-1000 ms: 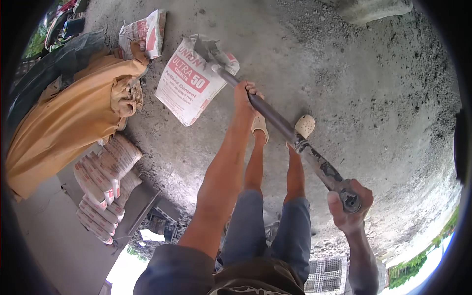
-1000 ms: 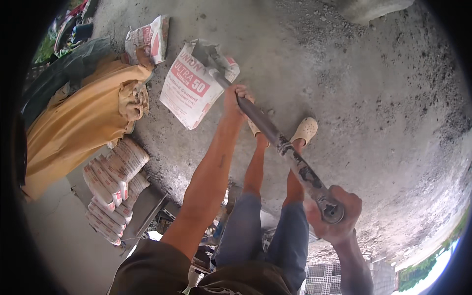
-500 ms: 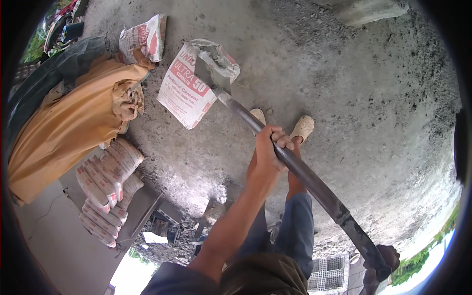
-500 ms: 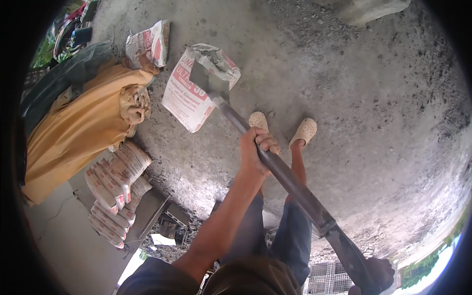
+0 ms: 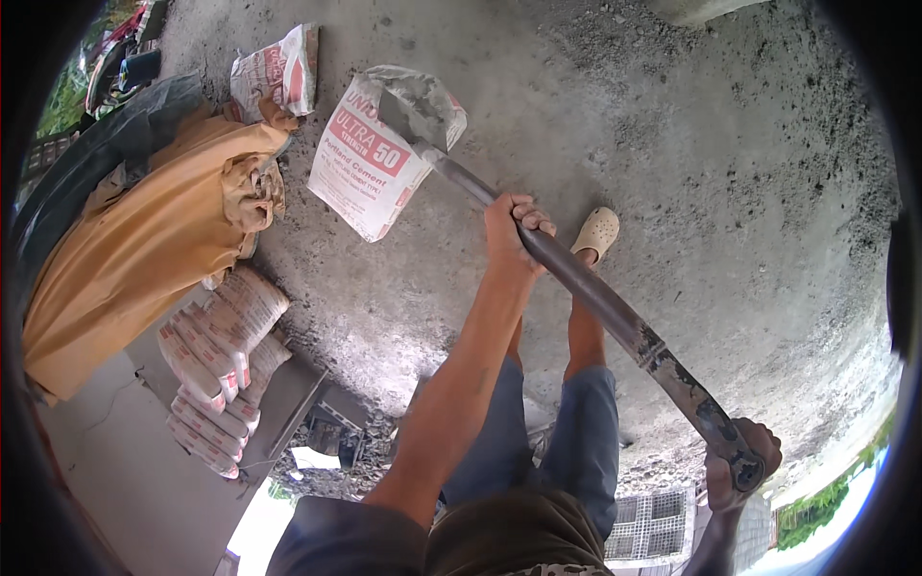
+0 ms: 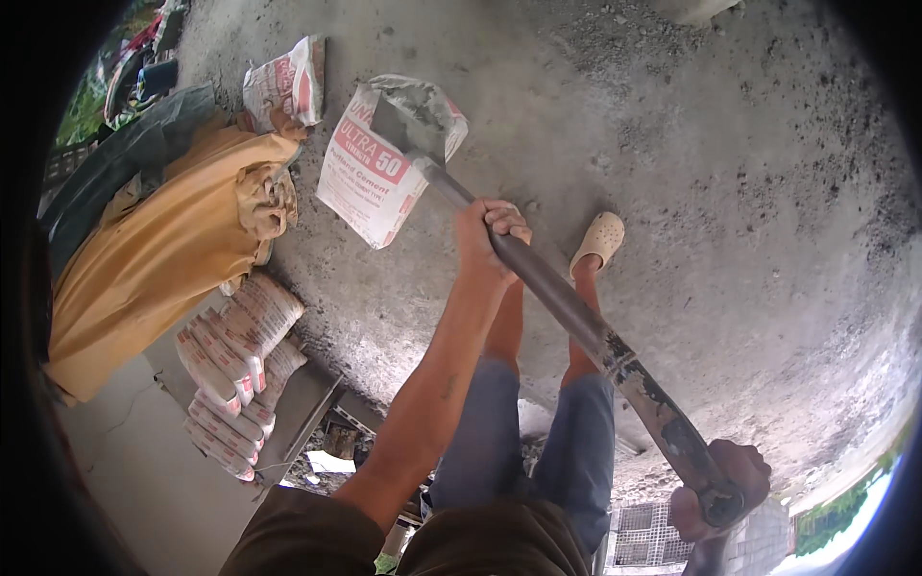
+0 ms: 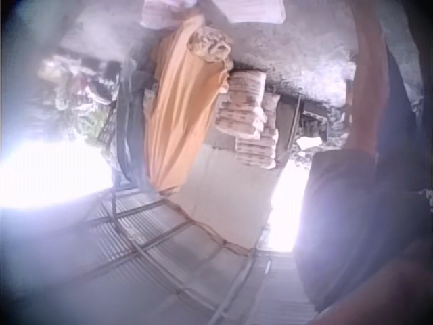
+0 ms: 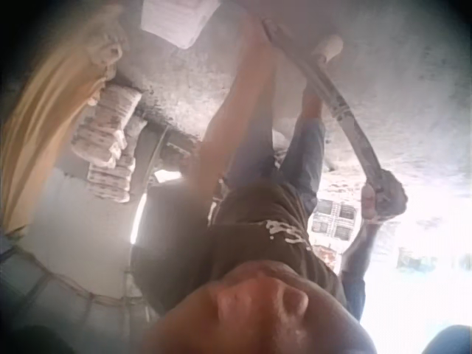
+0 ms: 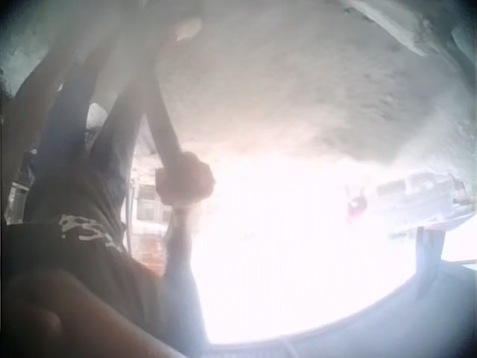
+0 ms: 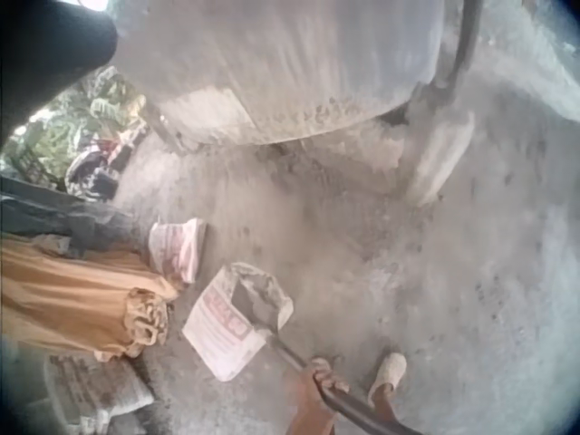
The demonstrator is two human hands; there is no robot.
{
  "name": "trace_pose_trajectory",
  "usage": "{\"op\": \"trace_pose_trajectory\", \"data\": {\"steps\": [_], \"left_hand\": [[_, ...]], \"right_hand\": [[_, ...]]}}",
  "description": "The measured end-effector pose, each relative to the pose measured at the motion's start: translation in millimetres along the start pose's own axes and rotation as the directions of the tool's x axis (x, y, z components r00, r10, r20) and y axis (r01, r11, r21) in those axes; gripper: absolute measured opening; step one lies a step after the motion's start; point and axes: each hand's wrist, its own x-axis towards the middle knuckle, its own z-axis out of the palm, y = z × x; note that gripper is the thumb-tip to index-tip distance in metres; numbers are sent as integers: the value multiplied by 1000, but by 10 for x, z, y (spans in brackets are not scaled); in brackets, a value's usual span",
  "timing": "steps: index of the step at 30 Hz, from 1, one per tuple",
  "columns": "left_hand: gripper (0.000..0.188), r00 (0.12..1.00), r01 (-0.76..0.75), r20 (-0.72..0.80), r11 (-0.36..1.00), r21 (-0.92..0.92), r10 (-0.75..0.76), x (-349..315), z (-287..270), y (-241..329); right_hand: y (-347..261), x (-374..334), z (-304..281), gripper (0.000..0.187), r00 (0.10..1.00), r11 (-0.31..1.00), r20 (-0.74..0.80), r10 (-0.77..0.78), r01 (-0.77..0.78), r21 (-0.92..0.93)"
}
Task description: The person pours a bag of cement into a mixer, moves a new bag from a stack to the floor, and uses a shovel to clear debris around the machine.
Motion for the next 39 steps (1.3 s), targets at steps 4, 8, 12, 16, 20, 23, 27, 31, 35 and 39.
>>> {"op": "trace_pose_trajectory", "data": {"steps": [4, 8, 12, 16, 20, 23, 27, 31, 35, 39], "left_hand": [[31, 1000, 4, -27, 1000, 0, -4, -690, 115, -369], [28, 996, 80, -45, 997, -16, -81, -533, 86, -350], [25, 997, -64, 29, 997, -31, 65, 559, 317, 206], [20, 981, -178, 89, 983, 31, 175, 539, 343, 103], [19, 999, -45, -11, 999, 7, 45, 420, -21, -160], [14, 995, -93, -32, 994, -56, 91, 332, -75, -400], [16, 999, -37, -5, 985, -171, 37, -109, 223, -524], [14, 996, -75, 22, 942, -327, 87, -630, 462, -506], [13, 988, -102, 57, 885, -454, 143, -1304, 657, -404], [10, 976, -163, 68, 903, -398, 207, -634, 854, -7]], "right_hand": [[27, -460, -471, 45, 993, 994, 38, 109, -109, -6], [2, -335, -387, 39, 986, 991, 101, 135, -134, -18], [-177, 856, 204, 35, 977, 954, -212, -17, 79, 289], [-195, 631, 199, 41, 977, 868, 20, 214, -200, 454], [-181, 210, 98, 47, 961, 872, 2, 277, -253, 418], [-87, 170, -54, 47, 950, 868, -61, 305, -251, 429], [-1, 228, -545, 41, 970, 906, -131, 205, -137, 402], [72, 547, -1381, 34, 973, 834, -183, 144, -20, 551], [-1060, 976, -1515, 39, 922, 907, -356, 152, 13, 421], [-864, 1590, -1205, 38, 894, 991, -428, 131, -109, 76]]}}
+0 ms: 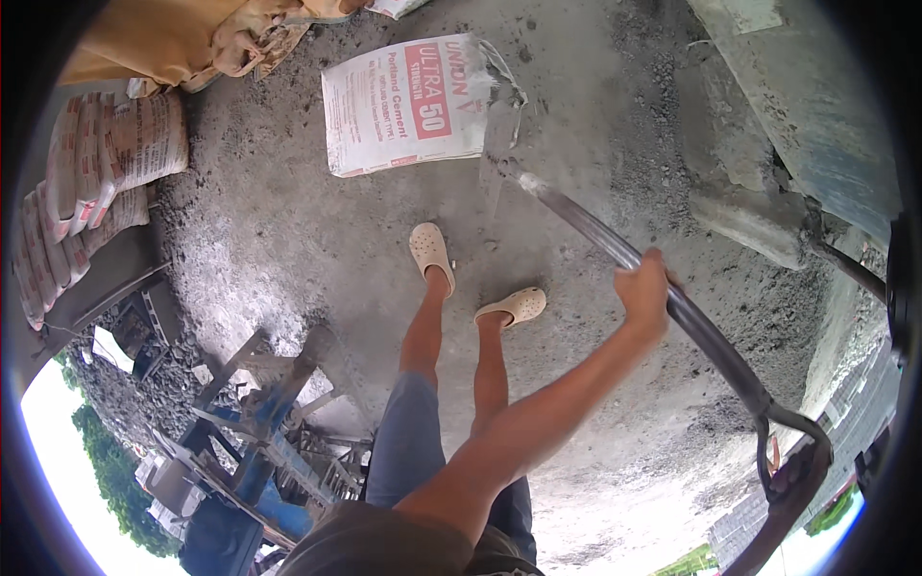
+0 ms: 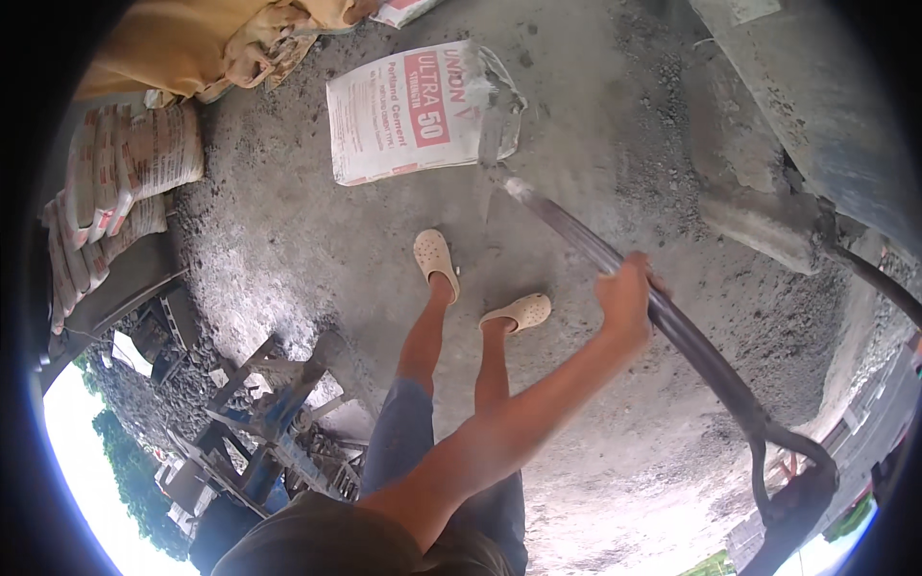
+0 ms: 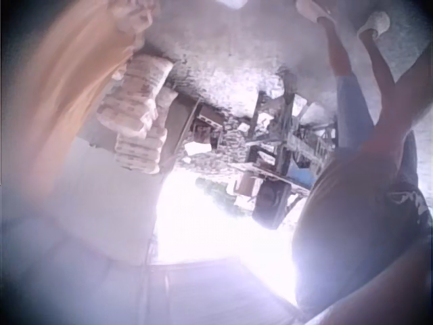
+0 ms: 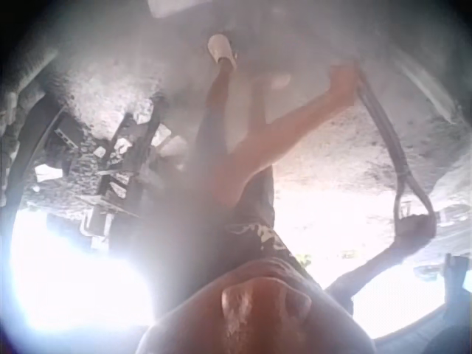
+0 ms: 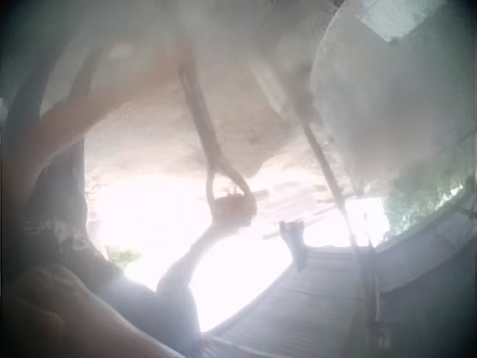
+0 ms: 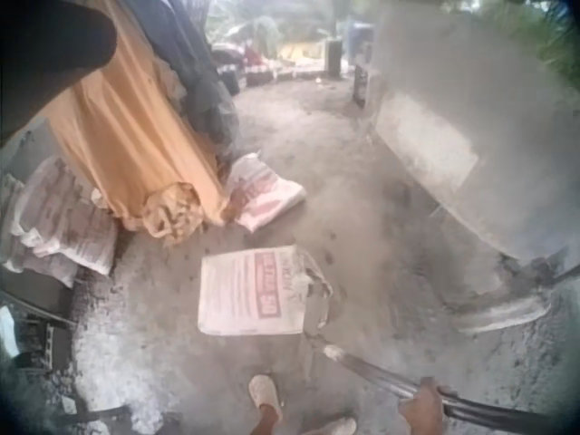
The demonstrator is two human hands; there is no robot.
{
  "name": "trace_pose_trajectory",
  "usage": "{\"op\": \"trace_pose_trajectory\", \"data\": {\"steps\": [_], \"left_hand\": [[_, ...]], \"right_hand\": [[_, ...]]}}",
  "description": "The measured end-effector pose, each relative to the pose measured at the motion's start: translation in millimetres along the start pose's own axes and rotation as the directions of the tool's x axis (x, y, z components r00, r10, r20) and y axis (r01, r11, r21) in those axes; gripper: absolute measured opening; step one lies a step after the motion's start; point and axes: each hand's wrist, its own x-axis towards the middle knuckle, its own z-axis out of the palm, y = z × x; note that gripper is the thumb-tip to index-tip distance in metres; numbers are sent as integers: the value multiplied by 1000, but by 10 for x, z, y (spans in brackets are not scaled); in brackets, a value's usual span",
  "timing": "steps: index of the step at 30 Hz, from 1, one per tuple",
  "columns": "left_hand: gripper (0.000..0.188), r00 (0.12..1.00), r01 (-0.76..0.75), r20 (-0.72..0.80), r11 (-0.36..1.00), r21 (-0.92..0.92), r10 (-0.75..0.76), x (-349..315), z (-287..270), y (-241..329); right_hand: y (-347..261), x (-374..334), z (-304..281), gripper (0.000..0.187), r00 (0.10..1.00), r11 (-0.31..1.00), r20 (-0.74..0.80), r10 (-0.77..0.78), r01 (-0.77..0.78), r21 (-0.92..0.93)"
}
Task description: The person pours a bag of cement into a mixer, moves a new bag from a stack to the floor, and uses a shovel to clear debris around the machine.
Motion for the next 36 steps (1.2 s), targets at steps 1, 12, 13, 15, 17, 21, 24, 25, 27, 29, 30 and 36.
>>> {"op": "trace_pose_trajectory", "data": {"steps": [1, 12, 13, 15, 17, 21, 24, 25, 27, 29, 30, 36], "left_hand": [[9, 999, 21, 42, 997, 75, -24, 826, -163, 397], [9, 995, 94, -38, 994, -51, -96, 1049, -208, 329], [10, 992, 124, -35, 992, -35, -125, 880, -203, 162], [10, 990, 144, -2, 989, -45, -144, 655, -245, -60], [11, 988, 154, -1, 987, -47, -155, 491, -266, -179], [12, 987, 155, -30, 987, -46, -156, 267, -150, -212], [14, 992, 126, 15, 989, -75, -126, 215, 49, -33], [14, 993, 119, 39, 987, -111, -115, 229, 162, 51], [14, 990, 121, 88, 976, -181, -106, 271, 442, 257], [14, 986, 133, 121, 979, -157, -115, 330, 747, 540], [14, 982, 140, 144, 980, -139, -120, 369, 949, 718], [17, 972, 134, 223, 951, -279, -71, 780, 1709, 1635]], "right_hand": [[-475, -435, 859, 37, 990, 982, 56, 129, -135, 130], [-748, -643, 930, 36, 978, 960, 198, 61, -112, 257], [-615, -629, 673, 35, 985, 947, 146, 95, -135, 291], [173, -326, -104, 36, 973, 898, 230, -1, -100, 428], [338, -287, -279, 36, 971, 906, 234, -46, -57, 419], [101, -422, -223, 35, 992, 964, 100, -71, 43, 264], [-207, -245, -203, 35, 979, 970, 96, -180, 160, 185], [-356, -146, -140, 35, 983, 973, 40, -177, 169, 157], [-655, 67, -40, 35, 977, 970, 9, -214, 212, 116], [-969, 248, 76, 36, 963, 958, 51, -263, 255, 129], [-1186, 320, 216, 36, 959, 951, 51, -280, 270, 153], [-2263, 566, 1127, 36, 938, 931, 86, -335, 316, 184]]}}
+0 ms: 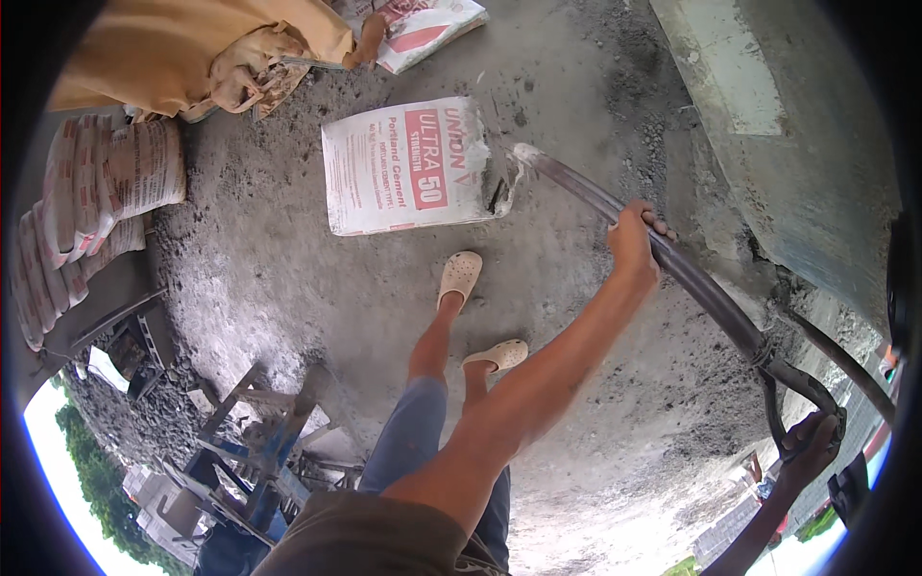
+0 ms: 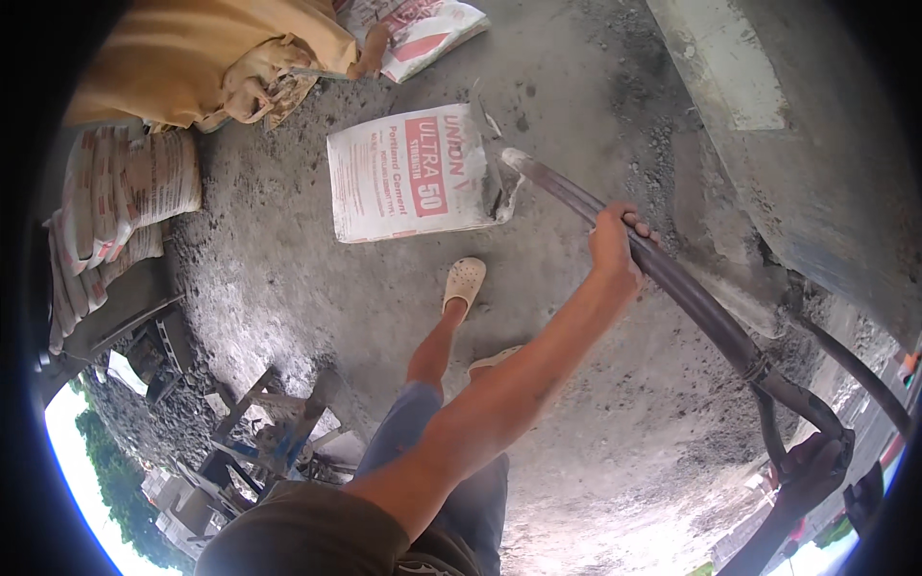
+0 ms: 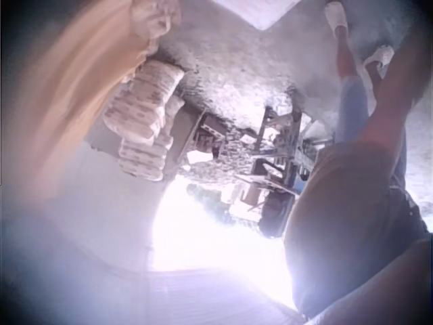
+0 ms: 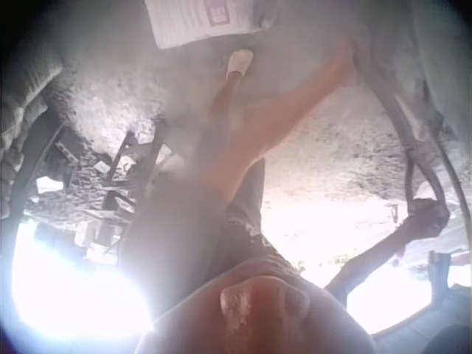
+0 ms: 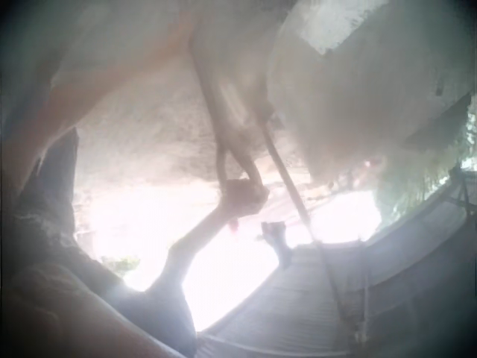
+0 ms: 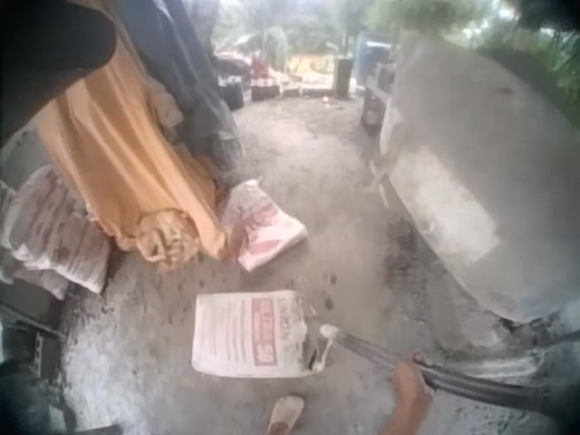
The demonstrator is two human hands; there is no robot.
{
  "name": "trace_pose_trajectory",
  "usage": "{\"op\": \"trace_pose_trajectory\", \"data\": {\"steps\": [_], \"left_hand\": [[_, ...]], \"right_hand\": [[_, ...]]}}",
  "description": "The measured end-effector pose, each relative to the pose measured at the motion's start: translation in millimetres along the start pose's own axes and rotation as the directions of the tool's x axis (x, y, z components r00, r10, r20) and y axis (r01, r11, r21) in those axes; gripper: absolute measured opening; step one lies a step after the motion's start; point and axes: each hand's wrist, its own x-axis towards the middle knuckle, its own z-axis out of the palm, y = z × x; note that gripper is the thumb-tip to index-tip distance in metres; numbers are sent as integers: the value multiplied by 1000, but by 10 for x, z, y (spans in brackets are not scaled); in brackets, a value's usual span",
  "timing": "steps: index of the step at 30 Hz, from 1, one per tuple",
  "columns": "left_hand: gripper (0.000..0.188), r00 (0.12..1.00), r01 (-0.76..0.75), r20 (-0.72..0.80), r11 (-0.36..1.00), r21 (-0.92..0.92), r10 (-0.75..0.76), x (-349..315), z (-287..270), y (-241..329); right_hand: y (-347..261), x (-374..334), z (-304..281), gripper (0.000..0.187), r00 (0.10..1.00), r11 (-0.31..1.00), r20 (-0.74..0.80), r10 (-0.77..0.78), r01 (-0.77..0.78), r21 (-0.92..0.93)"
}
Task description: The person pours a bag of cement into a mixer, moves a new bag from a stack to the floor, and uses a shovel to clear debris around the machine.
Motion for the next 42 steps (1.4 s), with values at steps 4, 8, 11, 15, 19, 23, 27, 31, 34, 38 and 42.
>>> {"op": "trace_pose_trajectory", "data": {"steps": [4, 8, 11, 15, 19, 23, 27, 31, 34, 38, 42], "left_hand": [[15, 1000, -6, -12, 1000, 20, 6, 611, 363, 681], [14, 994, -77, -64, 969, 236, 94, 1406, 405, 1367], [14, 989, -79, -102, 958, 275, 110, 1405, 213, 1291], [13, 979, 7, -187, 906, 423, 79, 1184, -105, 1047], [10, 979, -11, -148, 770, 638, 137, 1075, -233, 433], [10, 956, -29, -198, 743, 669, 215, 1115, -342, 431], [12, 982, -7, -158, 848, 529, 106, 710, -270, 359], [18, 991, -16, -117, 916, 400, 68, 178, 74, 99], [21, 995, 80, -81, 971, 227, -63, 47, 148, 146], [21, 993, 122, -14, 989, 89, -121, 204, -149, 638], [21, 989, 87, -134, 970, 226, -58, 730, -787, 1174]], "right_hand": [[-122, 266, 704, 34, 982, 990, 142, -122, 110, 89], [24, 137, 1868, 28, 991, 990, 49, 123, -126, 61], [193, -104, 1860, 29, 973, 970, 66, 222, -227, 82], [350, -616, 1730, 33, 987, 985, 5, 159, -159, 59], [599, -898, 1437, 35, 827, 817, -138, 545, -487, 309], [900, -968, 1435, 39, 793, 782, -147, 591, -520, 343], [927, -954, 977, 39, 918, 885, -84, 388, -346, 312], [1226, -666, 90, 39, 972, 921, -84, 218, -176, 347], [1281, -484, -306, 45, 992, 961, -54, 113, -95, 261], [1209, -609, -165, 46, 996, 998, 78, -38, 34, 49], [646, -1008, 1417, 47, 861, 897, 264, -435, 441, 40]]}}
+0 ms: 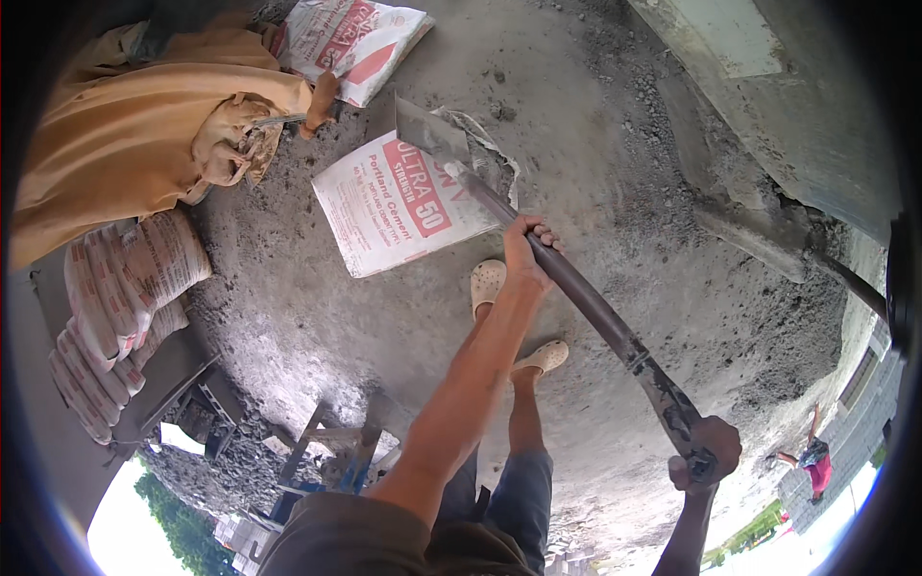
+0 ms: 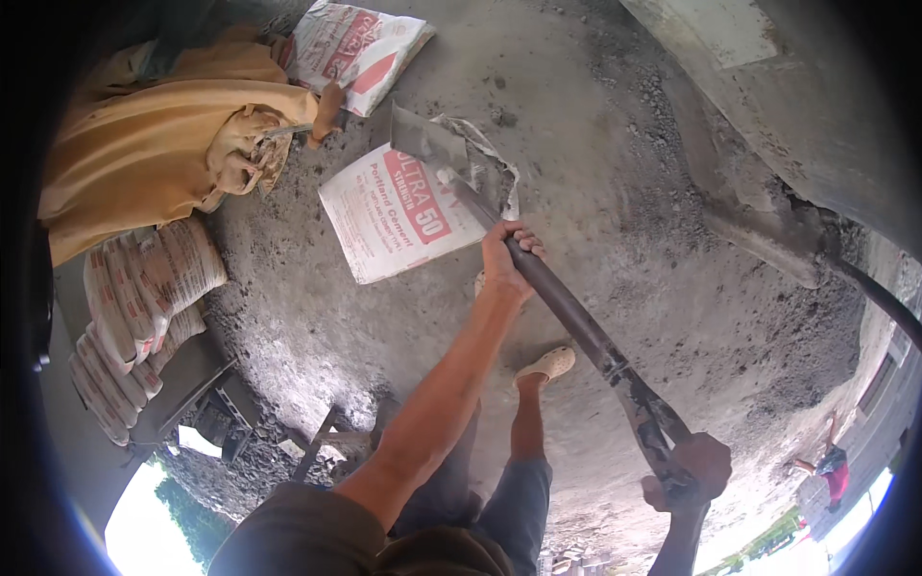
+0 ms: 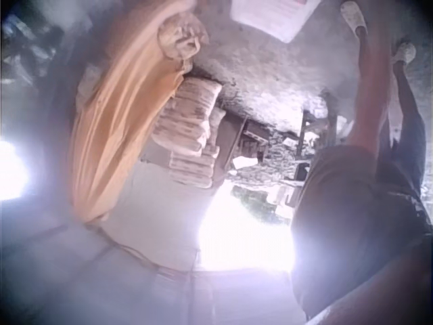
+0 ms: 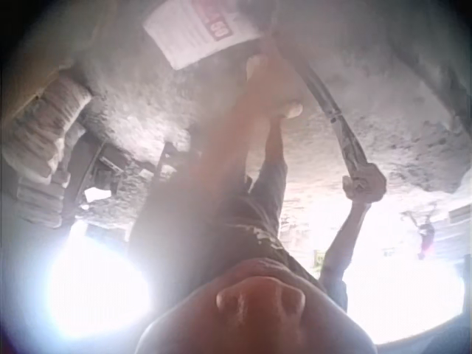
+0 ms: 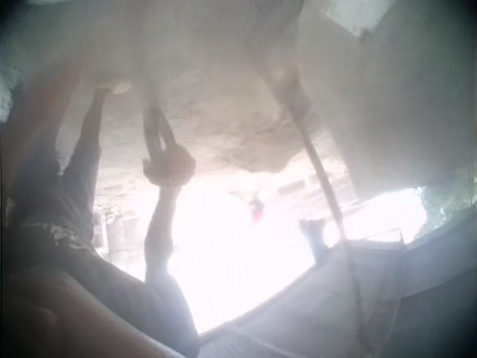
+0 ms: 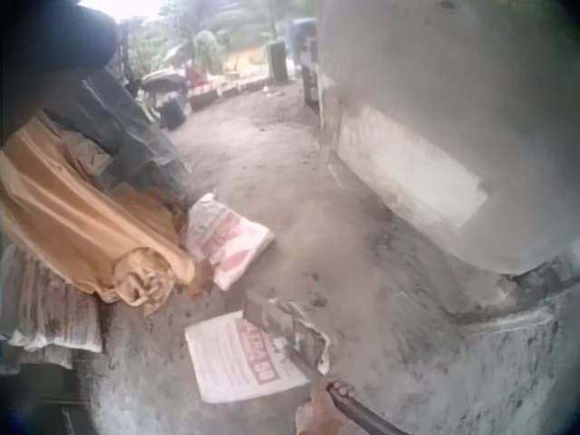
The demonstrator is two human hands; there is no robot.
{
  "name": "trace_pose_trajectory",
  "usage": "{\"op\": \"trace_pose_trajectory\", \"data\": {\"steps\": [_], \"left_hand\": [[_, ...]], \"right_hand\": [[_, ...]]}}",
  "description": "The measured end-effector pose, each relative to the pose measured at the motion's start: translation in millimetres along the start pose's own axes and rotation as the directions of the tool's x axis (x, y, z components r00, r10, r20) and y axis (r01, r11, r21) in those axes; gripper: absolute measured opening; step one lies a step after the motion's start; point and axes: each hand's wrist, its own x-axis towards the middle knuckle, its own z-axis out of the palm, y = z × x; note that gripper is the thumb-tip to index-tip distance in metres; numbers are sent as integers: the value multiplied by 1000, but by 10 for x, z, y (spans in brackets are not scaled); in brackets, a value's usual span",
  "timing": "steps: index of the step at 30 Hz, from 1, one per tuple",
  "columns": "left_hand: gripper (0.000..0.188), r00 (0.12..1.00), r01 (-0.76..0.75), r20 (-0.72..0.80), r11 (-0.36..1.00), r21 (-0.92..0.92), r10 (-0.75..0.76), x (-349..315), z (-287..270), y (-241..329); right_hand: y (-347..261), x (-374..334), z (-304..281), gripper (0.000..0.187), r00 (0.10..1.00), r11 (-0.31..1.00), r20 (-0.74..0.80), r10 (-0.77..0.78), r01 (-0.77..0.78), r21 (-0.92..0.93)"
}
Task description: The person pours a bag of cement into a mixer, moves a new bag from a stack to the floor, and uses a shovel to clear debris around the machine.
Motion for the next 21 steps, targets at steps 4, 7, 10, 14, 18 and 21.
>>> {"op": "trace_pose_trajectory", "data": {"steps": [4, 7, 10, 14, 18, 21], "left_hand": [[23, 965, -37, -232, 942, 334, 121, 284, -390, 196], [26, 939, -67, -246, 829, 556, 241, 455, -630, 30], [25, 936, -69, -258, 843, 533, 240, 477, -750, -124], [23, 916, -94, -288, 848, 521, 278, 287, -826, -424], [24, 895, -74, -335, 841, 537, 293, -142, -763, -923], [23, 908, -37, -333, 842, 538, 252, 14, -768, -931]], "right_hand": [[155, -617, 430, 39, 937, 997, 347, 30, -52, 54], [263, -1024, 547, 39, 951, 963, 198, 239, -258, 76], [323, -1231, 540, 45, 952, 940, 129, 276, -295, 169], [446, -1575, 291, 45, 953, 938, 25, 302, -302, 171], [472, -1871, -230, 44, 913, 911, 76, 402, -407, 69], [676, -1751, -242, 42, 906, 910, 99, 411, -414, 14]]}}
